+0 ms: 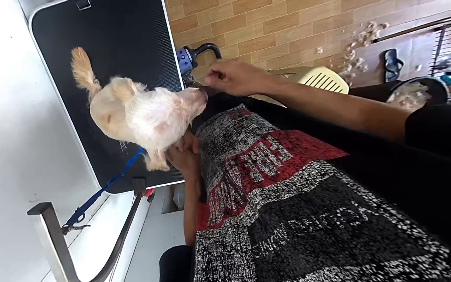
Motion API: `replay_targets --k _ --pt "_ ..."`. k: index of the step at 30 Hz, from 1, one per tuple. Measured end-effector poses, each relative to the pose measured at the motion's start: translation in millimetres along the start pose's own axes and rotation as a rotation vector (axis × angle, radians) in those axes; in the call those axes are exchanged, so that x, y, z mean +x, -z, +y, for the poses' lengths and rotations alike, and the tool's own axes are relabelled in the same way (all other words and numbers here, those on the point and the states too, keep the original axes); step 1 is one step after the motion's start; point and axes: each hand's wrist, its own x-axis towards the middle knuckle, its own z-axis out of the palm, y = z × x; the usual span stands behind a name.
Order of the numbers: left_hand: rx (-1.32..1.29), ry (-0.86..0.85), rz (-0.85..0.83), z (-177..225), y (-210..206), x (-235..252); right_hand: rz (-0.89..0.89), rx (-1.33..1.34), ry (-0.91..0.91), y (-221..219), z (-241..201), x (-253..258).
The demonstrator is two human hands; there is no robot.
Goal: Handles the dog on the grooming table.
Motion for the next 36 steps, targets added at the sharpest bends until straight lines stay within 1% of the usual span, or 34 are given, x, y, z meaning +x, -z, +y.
replay_targets --k 2,3,5,6,9,12,15,17,19,21,22,24,27,28,32,34,36 --pt "-0.003 -0.003 -0.019 -1.2 0.4 1.8 0.167 0.039 0.192 9.6 -24.1 3.5" --pt "-0.002 -0.001 -0.025 -1.9 0.3 1.6 0.187 0.058 0.316 15.9 -35.8 4.4" --pt "0.001 0.0 -0.041 -2.6 -0.4 0.7 0.1 0.034 0.528 27.3 -57.9 1.9" --pt "0.005 0.003 -0.048 -2.6 -1.0 0.4 0.038 -0.026 0.573 30.9 -67.5 -0.3" --pt "0.023 0.003 -0.064 -4.5 0.7 0.5 -0.079 -0.274 0.57 28.7 -85.4 -5.9" --pt "0.049 0.026 -0.04 -7.7 -0.1 -4.2 -0.116 -0.523 0.573 21.3 -90.3 -8.3" --pt "0.065 0.045 -0.024 -7.9 -1.4 -8.0 -0.121 -0.624 0.579 19.8 -97.0 -13.2" --pt "0.067 0.05 -0.038 -7.0 -1.5 -6.3 -0.086 -0.668 0.62 23.7 -99.7 -20.0" --pt "0.067 0.052 -0.055 -6.5 -0.9 -4.8 0.009 -0.645 0.699 25.6 -102.1 -29.8" --pt "0.068 0.049 -0.061 -8.2 -0.6 -4.9 0.127 -0.553 0.782 27.9 -103.0 -37.7" --pt "0.068 0.051 -0.055 -9.9 -0.5 -5.2 0.158 -0.505 0.802 29.0 -101.9 -39.5" --pt "0.076 0.054 -0.043 -13.1 -1.4 -4.4 0.117 -0.529 0.763 33.0 -98.4 -37.5" --pt "0.04 0.076 -0.039 -13.0 -3.6 -3.2 -0.018 -0.625 0.605 29.8 -90.3 -34.6" --pt "0.017 0.084 -0.038 -13.0 -3.5 -2.3 -0.018 -0.616 0.599 27.8 -85.6 -34.8" --pt "0.004 0.115 -0.045 -15.3 -2.5 -3.3 0.105 -0.506 0.701 31.0 -82.1 -41.9" --pt "-0.005 0.116 -0.057 -16.3 -1.0 -2.4 0.133 -0.454 0.74 33.6 -85.3 -48.8" --pt "0.022 0.124 -0.05 -16.8 0.5 1.4 0.116 -0.383 0.713 35.8 -87.7 -56.0"
